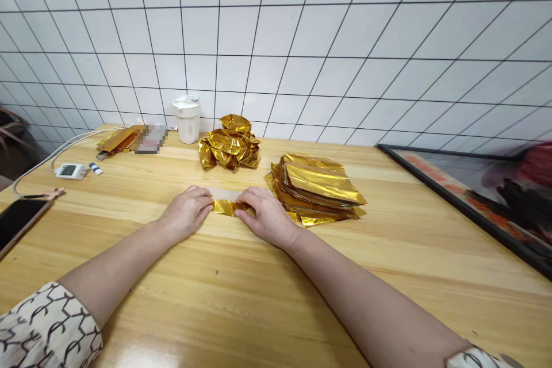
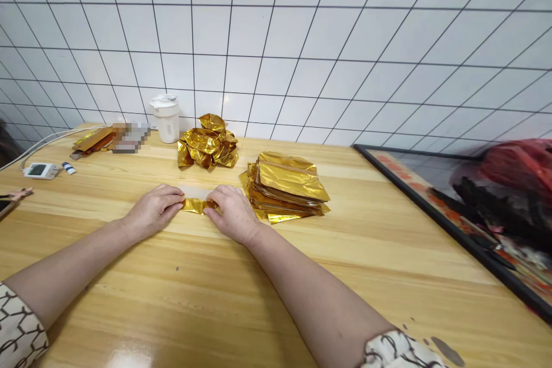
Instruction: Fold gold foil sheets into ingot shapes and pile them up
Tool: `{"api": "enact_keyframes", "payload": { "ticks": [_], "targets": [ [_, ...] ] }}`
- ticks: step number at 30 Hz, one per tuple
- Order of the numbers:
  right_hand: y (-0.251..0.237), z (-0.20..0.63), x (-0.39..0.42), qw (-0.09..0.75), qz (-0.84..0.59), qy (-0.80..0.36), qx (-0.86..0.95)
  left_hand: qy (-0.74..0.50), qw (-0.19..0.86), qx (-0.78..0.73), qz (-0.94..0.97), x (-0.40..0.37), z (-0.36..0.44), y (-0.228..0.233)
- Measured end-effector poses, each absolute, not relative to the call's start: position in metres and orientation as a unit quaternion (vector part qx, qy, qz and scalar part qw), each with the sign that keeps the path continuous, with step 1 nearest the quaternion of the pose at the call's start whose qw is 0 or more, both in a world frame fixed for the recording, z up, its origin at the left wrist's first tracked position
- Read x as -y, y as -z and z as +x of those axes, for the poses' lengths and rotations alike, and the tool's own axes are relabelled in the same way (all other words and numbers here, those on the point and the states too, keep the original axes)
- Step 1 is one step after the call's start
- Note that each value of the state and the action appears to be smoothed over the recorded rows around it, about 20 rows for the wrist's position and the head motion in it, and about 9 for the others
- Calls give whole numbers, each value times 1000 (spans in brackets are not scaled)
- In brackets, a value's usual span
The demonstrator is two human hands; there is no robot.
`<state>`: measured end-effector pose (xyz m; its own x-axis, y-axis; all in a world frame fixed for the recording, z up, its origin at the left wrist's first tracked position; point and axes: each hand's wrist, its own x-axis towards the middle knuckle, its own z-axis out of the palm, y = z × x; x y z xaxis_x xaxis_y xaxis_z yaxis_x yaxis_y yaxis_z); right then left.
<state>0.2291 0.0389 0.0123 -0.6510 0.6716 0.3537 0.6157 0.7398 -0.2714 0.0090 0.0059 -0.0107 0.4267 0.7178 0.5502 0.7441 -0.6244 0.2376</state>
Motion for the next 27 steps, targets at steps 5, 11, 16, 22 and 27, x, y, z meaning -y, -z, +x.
{"api": "enact_keyframes", "payload": {
  "ticks": [5, 11, 16, 22, 27],
  "targets": [
    [-12, 230, -39, 224, -355, -63, 906, 317, 19, 433, -844, -6, 9, 11],
    [-12, 229, -38, 222, -356, -70, 905, 293, 25, 438, -850, -4, 10, 8],
    [-13, 229, -38, 220, -358, -72, 905, 286, 27, 424, -859, -1, 11, 5],
    [-15, 229, -36, 216, -354, -66, 907, 245, 8, 400, -883, 12, 23, -3],
    [-13, 229, -35, 231, -342, -66, 909, 198, 14, 406, -892, 20, 32, -6]
  ]
}}
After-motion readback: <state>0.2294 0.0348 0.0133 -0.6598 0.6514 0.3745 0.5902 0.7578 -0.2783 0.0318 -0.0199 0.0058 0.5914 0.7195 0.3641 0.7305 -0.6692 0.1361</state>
